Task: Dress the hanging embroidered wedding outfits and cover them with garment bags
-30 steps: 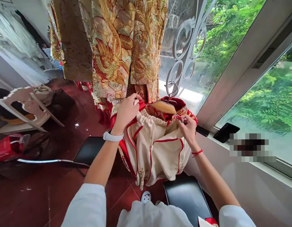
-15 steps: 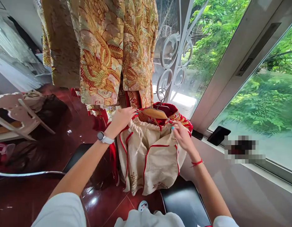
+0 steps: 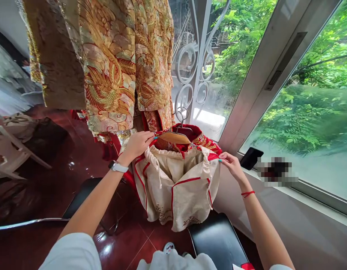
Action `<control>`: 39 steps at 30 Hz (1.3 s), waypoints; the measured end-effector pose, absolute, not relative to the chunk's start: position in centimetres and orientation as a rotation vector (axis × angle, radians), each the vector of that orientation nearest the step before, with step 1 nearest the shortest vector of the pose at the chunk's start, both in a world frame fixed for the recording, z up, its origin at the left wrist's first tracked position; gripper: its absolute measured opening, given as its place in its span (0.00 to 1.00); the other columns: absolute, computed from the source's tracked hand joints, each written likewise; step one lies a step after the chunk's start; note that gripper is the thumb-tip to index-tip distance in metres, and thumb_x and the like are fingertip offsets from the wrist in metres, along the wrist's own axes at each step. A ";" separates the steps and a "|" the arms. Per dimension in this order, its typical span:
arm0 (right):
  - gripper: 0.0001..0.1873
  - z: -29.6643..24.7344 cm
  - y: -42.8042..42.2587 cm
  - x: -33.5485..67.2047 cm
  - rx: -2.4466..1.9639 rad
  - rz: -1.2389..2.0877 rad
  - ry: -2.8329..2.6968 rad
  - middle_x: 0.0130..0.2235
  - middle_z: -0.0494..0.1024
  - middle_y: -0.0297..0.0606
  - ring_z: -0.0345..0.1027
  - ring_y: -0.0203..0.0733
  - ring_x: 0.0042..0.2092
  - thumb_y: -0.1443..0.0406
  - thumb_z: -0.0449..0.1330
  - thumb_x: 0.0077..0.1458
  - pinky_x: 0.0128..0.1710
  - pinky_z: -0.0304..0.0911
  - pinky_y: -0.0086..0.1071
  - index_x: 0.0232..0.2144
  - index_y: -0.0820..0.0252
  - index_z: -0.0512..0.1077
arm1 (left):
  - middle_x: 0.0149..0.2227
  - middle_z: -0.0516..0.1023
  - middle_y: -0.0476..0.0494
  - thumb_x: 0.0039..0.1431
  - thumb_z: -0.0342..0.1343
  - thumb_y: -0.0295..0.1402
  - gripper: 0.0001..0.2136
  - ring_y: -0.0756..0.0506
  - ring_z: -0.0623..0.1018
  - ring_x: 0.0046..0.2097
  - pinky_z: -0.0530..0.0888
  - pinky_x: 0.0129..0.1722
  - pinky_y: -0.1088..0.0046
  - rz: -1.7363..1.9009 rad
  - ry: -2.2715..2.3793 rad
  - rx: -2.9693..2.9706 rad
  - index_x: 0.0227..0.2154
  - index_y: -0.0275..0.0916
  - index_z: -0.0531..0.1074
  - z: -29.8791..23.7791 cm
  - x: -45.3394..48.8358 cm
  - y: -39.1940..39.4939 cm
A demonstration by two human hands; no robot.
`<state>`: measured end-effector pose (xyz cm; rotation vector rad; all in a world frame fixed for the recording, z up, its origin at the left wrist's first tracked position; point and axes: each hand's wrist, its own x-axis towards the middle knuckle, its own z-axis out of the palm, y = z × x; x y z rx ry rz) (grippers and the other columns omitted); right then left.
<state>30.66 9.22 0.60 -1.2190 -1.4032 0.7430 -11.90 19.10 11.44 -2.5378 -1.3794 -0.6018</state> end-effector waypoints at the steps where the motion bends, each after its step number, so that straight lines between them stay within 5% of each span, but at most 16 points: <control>1: 0.22 0.6 9.2 30.6 -1.202 0.780 -1.369 0.40 0.76 0.40 0.71 0.45 0.42 0.45 0.67 0.49 0.43 0.72 0.39 0.30 0.56 0.72 | 0.44 0.82 0.38 0.68 0.41 0.36 0.18 0.38 0.79 0.47 0.72 0.45 0.64 -0.610 -1.391 -2.531 0.42 0.41 0.77 11.4 -11.8 19.1; 5: 0.23 0.5 9.0 30.1 -1.173 0.934 -1.437 0.50 0.78 0.42 0.74 0.46 0.46 0.51 0.66 0.52 0.47 0.72 0.41 0.47 0.53 0.75 | 0.46 0.83 0.38 0.67 0.41 0.37 0.18 0.38 0.79 0.49 0.72 0.46 0.64 -0.645 -1.419 -2.509 0.43 0.41 0.78 11.2 -11.9 19.0; 10: 0.27 0.1 8.0 29.3 -1.213 0.947 -1.595 0.53 0.79 0.46 0.73 0.51 0.53 0.49 0.65 0.53 0.56 0.67 0.47 0.50 0.56 0.77 | 0.50 0.82 0.37 0.66 0.43 0.36 0.19 0.37 0.80 0.51 0.73 0.47 0.64 -0.648 -1.451 -2.550 0.46 0.40 0.79 11.4 -12.3 18.7; 14: 0.30 0.9 6.5 29.6 -1.243 1.083 -1.550 0.60 0.74 0.47 0.71 0.52 0.55 0.47 0.60 0.57 0.54 0.69 0.45 0.56 0.55 0.73 | 0.53 0.81 0.39 0.66 0.43 0.35 0.19 0.37 0.79 0.53 0.73 0.48 0.64 -0.613 -1.492 -2.552 0.48 0.41 0.78 11.7 -12.3 18.1; 25: 0.25 0.8 6.1 31.1 -1.360 0.742 -1.591 0.44 0.83 0.45 0.77 0.55 0.45 0.47 0.60 0.55 0.46 0.74 0.46 0.42 0.58 0.81 | 0.46 0.84 0.40 0.68 0.43 0.36 0.17 0.38 0.81 0.48 0.71 0.41 0.67 -0.516 -1.457 -2.523 0.46 0.44 0.78 11.6 -11.5 17.5; 31: 0.16 3.2 6.5 32.6 -1.547 0.284 -1.624 0.32 0.83 0.43 0.78 0.53 0.34 0.58 0.56 0.52 0.40 0.74 0.47 0.33 0.58 0.82 | 0.44 0.84 0.37 0.69 0.42 0.36 0.18 0.37 0.82 0.45 0.70 0.37 0.68 -0.481 -1.428 -2.527 0.47 0.42 0.77 11.2 -11.5 17.3; 39: 0.18 4.1 5.0 31.0 -1.476 0.898 -1.520 0.38 0.82 0.39 0.77 0.43 0.35 0.58 0.60 0.51 0.34 0.77 0.37 0.42 0.59 0.80 | 0.44 0.84 0.36 0.69 0.41 0.37 0.18 0.36 0.82 0.45 0.69 0.36 0.67 -0.466 -1.442 -2.477 0.45 0.41 0.77 11.0 -11.8 17.1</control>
